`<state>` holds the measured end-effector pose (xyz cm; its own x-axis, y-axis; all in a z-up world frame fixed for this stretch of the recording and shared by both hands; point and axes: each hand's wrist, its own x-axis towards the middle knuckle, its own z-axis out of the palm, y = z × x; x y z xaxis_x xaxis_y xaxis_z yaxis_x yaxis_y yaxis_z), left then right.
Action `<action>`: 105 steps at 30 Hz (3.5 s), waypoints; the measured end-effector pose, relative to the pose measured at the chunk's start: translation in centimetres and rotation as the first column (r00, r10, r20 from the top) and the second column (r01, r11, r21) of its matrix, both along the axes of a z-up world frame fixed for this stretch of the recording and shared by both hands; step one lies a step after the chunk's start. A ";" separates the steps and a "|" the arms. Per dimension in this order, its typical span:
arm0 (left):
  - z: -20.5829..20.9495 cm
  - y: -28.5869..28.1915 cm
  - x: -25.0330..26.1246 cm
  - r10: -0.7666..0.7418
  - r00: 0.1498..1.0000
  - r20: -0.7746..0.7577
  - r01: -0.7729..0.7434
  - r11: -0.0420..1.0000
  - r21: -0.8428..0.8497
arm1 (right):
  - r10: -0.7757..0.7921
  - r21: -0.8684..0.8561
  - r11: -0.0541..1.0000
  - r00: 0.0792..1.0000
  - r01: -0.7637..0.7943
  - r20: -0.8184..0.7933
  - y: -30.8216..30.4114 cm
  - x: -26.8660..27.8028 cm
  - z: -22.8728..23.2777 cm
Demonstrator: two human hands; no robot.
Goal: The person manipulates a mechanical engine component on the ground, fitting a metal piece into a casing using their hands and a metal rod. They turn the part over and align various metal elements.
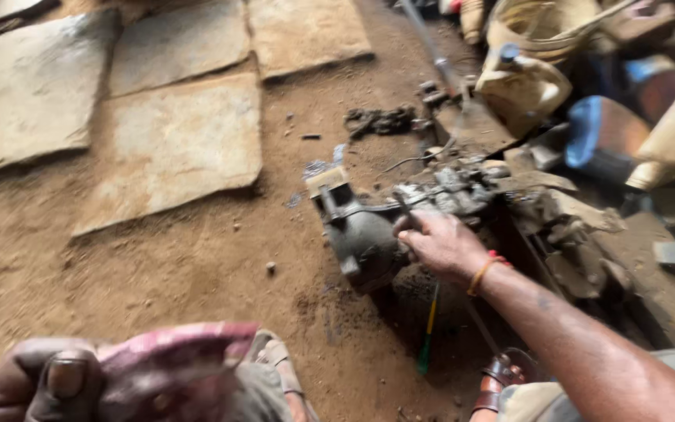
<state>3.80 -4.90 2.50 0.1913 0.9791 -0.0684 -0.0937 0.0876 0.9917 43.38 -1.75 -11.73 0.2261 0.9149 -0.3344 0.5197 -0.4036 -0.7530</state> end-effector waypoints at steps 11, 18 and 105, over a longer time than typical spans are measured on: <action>0.7 -0.2 -1.0 -0.108 0.992 0.066 0.123 0.942 -0.311 | 0.089 -0.012 0.996 0.995 -0.088 0.038 0.3 -0.9 -0.5; 1.2 1.5 -1.0 -0.164 0.978 -0.125 0.131 0.962 -0.240 | 0.110 -0.070 0.992 0.989 -0.104 0.099 -0.1 0.1 -1.7; -11.7 18.4 18.9 -0.337 -0.358 -0.871 0.672 0.555 -0.491 | 0.012 0.180 0.978 0.898 -0.101 0.440 1.6 -2.4 -8.8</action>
<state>22.75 13.48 -9.16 0.5451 0.5308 -0.6489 0.7355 -0.6743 0.0663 40.94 -0.11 -20.52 0.2539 0.9668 -0.0301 0.8298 -0.2337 -0.5068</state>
